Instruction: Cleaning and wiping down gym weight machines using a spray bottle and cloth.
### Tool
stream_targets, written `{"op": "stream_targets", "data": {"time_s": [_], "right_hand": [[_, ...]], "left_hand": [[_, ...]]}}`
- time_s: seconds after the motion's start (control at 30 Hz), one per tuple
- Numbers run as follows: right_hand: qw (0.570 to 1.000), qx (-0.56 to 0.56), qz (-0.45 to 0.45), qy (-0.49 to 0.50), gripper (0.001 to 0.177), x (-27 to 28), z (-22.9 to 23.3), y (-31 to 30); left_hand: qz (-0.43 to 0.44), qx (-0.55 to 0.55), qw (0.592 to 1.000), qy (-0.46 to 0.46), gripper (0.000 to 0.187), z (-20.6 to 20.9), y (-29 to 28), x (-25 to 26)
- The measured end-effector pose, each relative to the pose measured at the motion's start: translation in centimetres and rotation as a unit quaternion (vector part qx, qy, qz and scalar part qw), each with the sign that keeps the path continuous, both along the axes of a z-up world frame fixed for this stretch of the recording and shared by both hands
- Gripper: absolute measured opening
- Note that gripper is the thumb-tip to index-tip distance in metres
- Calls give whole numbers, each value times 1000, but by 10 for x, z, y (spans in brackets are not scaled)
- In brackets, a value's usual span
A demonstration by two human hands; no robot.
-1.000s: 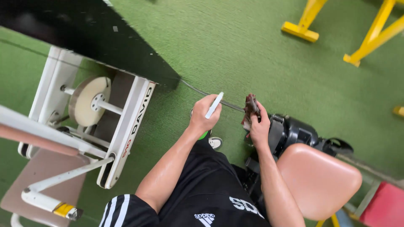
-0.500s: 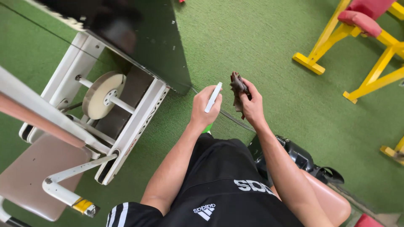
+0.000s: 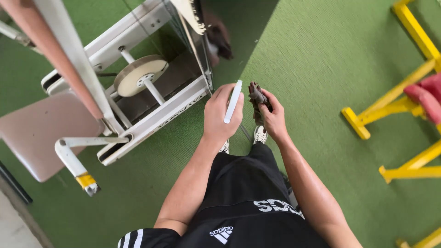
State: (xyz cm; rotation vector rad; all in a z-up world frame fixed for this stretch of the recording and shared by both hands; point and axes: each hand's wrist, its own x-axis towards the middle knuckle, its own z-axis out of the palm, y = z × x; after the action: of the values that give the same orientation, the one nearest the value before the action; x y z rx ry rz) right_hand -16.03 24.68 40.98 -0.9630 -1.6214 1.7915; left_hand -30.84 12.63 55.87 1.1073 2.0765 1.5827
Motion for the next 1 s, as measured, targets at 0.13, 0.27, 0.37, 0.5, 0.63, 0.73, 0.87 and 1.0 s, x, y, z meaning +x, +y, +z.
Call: {"op": "stream_targets", "data": {"time_s": [0.13,0.27,0.37,0.5,0.63,0.73,0.87,1.0], "right_hand": [[998,-35,56,-6,44,-11,-3,21],[993,-26,115,-28,45,-3,7,49],[987,39,156,-29,45,10,-6,78],[975,106,193,-41,51,1,45,83],[909,361,172,114,55,-30,92,84],[819,522,101,214,53,-62,115,90],[708,676,37,202,48,-105,161,96],[605,782,46,142,48,-133,116,109]], "left_hand": [[96,52,992,57,22,23,16,2],[182,10,981,59,19,44,34,10],[219,34,973,66,17,39,46,23],[251,63,965,45,24,54,49,40],[287,66,955,46,25,53,44,59],[306,66,946,81,23,46,35,68],[308,82,942,105,24,50,18,67],[290,24,957,11,24,66,4,61]]}}
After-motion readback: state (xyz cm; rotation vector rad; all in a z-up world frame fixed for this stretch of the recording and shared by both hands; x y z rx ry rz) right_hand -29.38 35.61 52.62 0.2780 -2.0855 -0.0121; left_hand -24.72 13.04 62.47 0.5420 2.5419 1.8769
